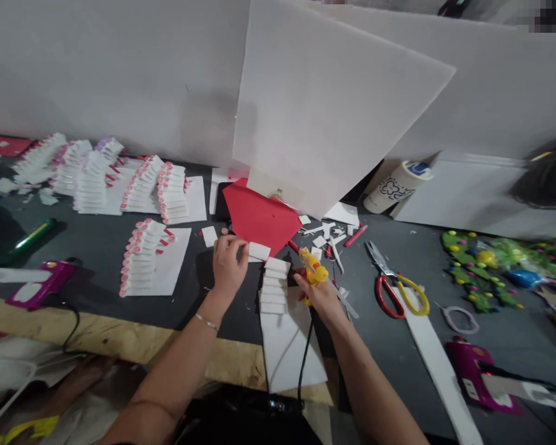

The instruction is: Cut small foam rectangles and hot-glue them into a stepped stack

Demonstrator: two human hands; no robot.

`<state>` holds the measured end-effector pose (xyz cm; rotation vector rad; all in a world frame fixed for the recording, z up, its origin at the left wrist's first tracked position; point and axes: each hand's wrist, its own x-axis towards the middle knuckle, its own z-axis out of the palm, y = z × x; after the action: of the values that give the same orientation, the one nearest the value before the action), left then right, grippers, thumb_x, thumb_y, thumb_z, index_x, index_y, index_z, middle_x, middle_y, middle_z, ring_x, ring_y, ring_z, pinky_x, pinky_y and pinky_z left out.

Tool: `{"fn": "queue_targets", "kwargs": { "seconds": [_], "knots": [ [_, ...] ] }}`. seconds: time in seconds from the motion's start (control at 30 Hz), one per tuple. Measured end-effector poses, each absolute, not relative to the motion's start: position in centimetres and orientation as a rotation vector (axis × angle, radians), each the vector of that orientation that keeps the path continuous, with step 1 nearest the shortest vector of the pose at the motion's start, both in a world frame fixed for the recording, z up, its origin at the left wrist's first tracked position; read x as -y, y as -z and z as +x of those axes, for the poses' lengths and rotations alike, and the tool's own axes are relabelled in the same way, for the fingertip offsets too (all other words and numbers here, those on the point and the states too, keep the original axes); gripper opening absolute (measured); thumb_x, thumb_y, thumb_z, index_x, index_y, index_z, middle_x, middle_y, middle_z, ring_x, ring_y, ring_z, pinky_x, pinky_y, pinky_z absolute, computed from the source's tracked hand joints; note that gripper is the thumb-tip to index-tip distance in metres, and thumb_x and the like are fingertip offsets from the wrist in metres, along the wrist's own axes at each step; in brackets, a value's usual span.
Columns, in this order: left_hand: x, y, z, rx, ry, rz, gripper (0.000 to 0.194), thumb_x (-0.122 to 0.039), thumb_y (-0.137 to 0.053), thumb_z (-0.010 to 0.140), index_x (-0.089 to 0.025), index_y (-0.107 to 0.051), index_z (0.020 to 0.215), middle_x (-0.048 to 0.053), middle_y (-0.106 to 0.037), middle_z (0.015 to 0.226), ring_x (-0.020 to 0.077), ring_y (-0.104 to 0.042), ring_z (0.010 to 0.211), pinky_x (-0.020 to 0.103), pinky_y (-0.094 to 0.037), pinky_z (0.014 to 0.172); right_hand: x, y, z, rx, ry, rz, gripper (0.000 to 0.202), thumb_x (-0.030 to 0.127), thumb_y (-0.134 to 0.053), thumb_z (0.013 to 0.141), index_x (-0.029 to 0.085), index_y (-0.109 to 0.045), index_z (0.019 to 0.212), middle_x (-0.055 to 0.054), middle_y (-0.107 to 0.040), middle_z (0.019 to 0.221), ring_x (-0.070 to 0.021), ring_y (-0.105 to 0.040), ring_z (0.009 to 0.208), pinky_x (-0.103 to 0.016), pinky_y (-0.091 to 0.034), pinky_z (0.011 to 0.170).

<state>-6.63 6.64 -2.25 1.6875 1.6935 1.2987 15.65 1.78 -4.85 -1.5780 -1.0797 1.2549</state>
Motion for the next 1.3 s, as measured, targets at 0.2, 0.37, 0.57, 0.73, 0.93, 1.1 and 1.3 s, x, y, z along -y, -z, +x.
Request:
{"fn": "queue_targets", "kwargs": {
  "seconds": [0.2,0.37,0.57,0.73,0.93,1.1,1.3],
  "knots": [
    [-5.6,2.2,-5.6,-1.643,-0.699,1.996,0.024,-0.031,-0.059,0.088,-0.021,-0.065,0.067,0.01,-0.063,0.08,0.0273,-0.058,0.085,0.038,-0.043,0.079,-2.1,4.8,14.7,1.037,-1.265,-1.446,0.028,0.046,-0.074,0.071,0.023,-0.062,0.083,-0.003,-0.067,0.084,-0.012,-0.053,0.043,-0.028,-0.047,0.036],
    [-5.7,2.7,-4.9,-1.46,-0.92,1.691,0.007,-0.028,-0.067,0.079,-0.021,-0.067,0.08,0.007,-0.065,0.086,0.0246,-0.059,0.086,0.035,-0.045,0.08,-1.5,4.8,15.0,1.055,-1.257,-1.369,0.03,0.049,-0.071,0.076,0.024,-0.06,0.09,-0.005,-0.067,0.092,-0.0138,-0.06,0.055,-0.027,-0.052,0.041],
    [-5.7,2.8,-4.4,-1.115,-0.956,0.983,0.029,-0.037,-0.076,0.069,-0.019,-0.058,0.083,-0.001,-0.063,0.072,0.0154,-0.059,0.069,0.028,-0.046,0.068,-0.8,3.8,15.4,1.06,-1.187,-1.333,0.037,0.056,-0.067,0.079,0.024,-0.054,0.092,-0.008,-0.064,0.101,-0.0224,-0.069,0.081,-0.026,-0.052,0.044],
    [-5.6,2.4,-4.1,-1.101,-1.03,0.845,0.036,-0.038,-0.081,0.064,-0.018,-0.058,0.083,-0.003,-0.062,0.066,0.0121,-0.058,0.062,0.025,-0.045,0.065,0.9,2.6,15.3,1.177,-1.112,-1.328,0.035,0.057,-0.055,0.089,0.022,-0.056,0.092,-0.007,-0.067,0.094,-0.013,-0.061,0.058,-0.025,-0.05,0.047],
    [-5.4,2.3,-3.8,-1.119,-1.106,0.942,0.032,-0.035,-0.081,0.064,-0.018,-0.062,0.084,0.0,-0.068,0.072,0.0146,-0.064,0.071,0.027,-0.048,0.072,2.3,2.1,13.5,1.354,-1.254,-1.273,0.036,0.057,-0.06,0.082,0.021,-0.06,0.08,-0.002,-0.065,0.074,-0.0098,-0.051,0.045,-0.024,-0.047,0.041],
    [-5.1,2.2,-3.8,-1.114,-1.101,0.98,0.032,-0.036,-0.081,0.065,-0.019,-0.063,0.085,0.001,-0.07,0.077,0.0169,-0.067,0.075,0.028,-0.051,0.074,2.2,2.4,13.1,1.327,-1.274,-1.309,0.027,0.049,-0.064,0.078,0.022,-0.058,0.077,0.001,-0.059,0.065,-0.0101,-0.048,0.045,-0.023,-0.045,0.04],
    [-5.0,1.9,-3.9,-1.126,-1.106,1.005,0.029,-0.034,-0.08,0.067,-0.019,-0.063,0.086,0.002,-0.071,0.078,0.0164,-0.067,0.075,0.027,-0.051,0.072,2.5,3.5,13.9,1.442,-1.163,-1.339,0.031,0.051,-0.066,0.078,0.021,-0.061,0.075,-0.003,-0.059,0.072,-0.0149,-0.053,0.059,-0.025,-0.046,0.045]
  ]
}}
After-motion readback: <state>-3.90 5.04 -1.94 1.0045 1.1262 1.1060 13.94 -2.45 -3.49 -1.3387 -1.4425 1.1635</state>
